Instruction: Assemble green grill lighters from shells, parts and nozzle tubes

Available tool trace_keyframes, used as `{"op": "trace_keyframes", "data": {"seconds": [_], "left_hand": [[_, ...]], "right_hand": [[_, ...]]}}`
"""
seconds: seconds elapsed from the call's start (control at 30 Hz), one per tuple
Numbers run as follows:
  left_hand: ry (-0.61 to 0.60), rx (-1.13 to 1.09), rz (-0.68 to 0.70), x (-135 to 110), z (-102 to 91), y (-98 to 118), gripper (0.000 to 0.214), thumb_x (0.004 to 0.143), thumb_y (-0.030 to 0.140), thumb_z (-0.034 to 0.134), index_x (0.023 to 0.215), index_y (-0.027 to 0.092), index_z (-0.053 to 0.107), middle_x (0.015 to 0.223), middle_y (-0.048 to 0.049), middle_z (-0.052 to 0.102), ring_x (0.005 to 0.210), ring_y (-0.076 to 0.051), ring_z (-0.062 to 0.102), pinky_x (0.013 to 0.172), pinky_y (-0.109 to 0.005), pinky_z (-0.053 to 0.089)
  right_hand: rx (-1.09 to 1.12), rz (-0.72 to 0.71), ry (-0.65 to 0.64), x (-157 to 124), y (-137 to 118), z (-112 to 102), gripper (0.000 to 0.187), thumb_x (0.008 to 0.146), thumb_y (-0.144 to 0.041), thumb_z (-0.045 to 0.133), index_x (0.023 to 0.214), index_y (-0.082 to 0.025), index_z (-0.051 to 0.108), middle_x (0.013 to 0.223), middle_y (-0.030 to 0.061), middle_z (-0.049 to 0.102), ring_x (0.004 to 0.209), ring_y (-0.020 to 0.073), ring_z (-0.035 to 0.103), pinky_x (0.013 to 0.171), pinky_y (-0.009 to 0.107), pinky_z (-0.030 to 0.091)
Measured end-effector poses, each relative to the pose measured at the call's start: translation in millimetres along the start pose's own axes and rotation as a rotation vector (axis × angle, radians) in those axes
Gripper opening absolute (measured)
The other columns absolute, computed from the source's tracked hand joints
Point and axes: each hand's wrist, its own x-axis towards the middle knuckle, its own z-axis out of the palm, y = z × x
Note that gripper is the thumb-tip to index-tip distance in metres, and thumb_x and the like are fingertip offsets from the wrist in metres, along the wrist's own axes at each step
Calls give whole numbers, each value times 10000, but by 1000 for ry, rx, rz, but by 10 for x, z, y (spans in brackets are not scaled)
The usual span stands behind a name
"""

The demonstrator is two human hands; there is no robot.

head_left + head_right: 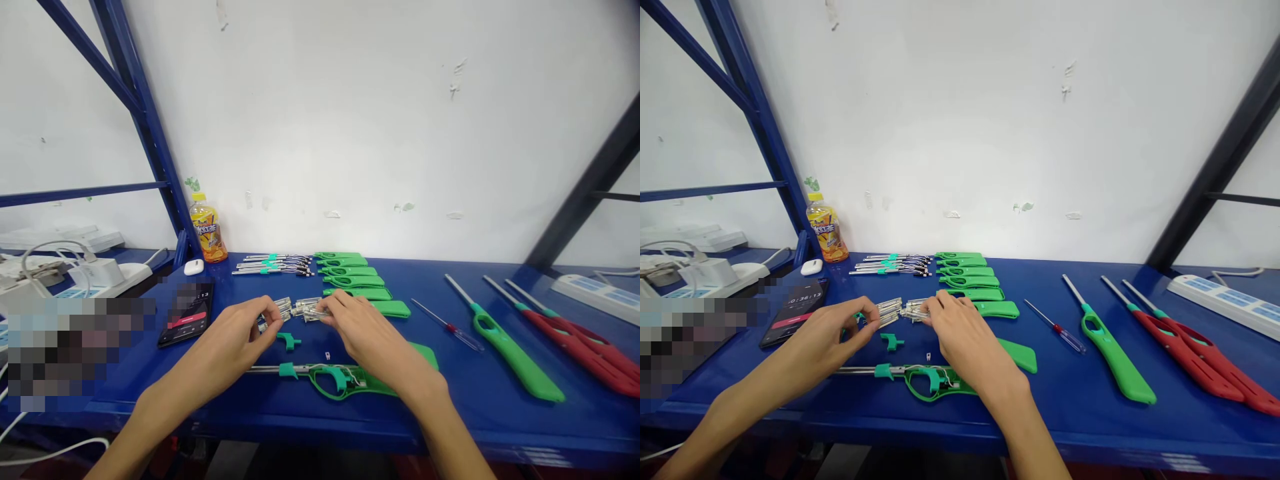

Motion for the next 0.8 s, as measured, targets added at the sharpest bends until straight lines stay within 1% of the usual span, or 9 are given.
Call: {"op": "trace_keyframes", "data": {"seconds": [0.13,0.2,0.27,0.33,0.43,0.53,0.63,0.8], "left_hand": [[49,-41,-2,50,26,-35,248,1065,439,523,967,250,650,857,25,706,678,-181,614,650,-297,412],[61,-65,-3,66,32,-34,261,1061,452,524,963,248,654,885,21,710,696,-179,617,662,-296,421],[76,-104,-29,71,34,-12,276,1049,470,526,943,244,646,845,23,688,668,-174,596,633,-291,413],[96,-161,-70,68,37,20,294,1035,497,525,932,241,625,759,34,637,610,-168,559,578,-283,387],[76,-244,-105,60,49,63,314,1040,529,502,948,245,599,639,67,540,526,-156,497,514,-269,339],[60,-270,-115,60,65,68,324,1051,536,488,947,246,587,613,80,505,499,-147,453,499,-262,317],[99,-232,-105,68,65,35,324,1042,526,506,921,238,591,686,56,561,552,-151,485,532,-266,342],[61,-83,-50,82,32,-47,310,1037,486,544,893,236,657,767,21,681,666,-191,598,617,-295,409]], "right_hand": [[42,8,4,6,-1,9,190,1101,-99,473,1200,-190,607,1150,85,708,910,246,684,752,380,478],[75,23,2,17,-1,7,144,1109,-129,487,1188,-198,586,1096,67,730,869,230,699,712,358,468],[107,40,-4,30,-8,-4,89,1120,-168,498,1161,-205,568,993,40,750,786,213,702,655,338,447],[132,49,-11,42,-26,-21,52,1126,-201,507,1131,-211,558,915,21,760,725,205,700,612,326,419],[161,41,-13,59,-70,-49,8,1107,-219,570,1108,-224,564,911,9,782,744,205,725,613,311,409],[189,20,-8,73,-111,-73,57,1083,-239,634,1116,-253,590,934,-23,799,781,190,746,642,293,420],[192,12,10,79,-115,-84,56,1076,-261,648,1122,-272,618,922,-40,806,768,179,743,648,286,417],[136,71,78,79,-37,-64,60,1075,-274,632,1130,-252,644,929,7,819,759,217,745,628,305,385]]}}
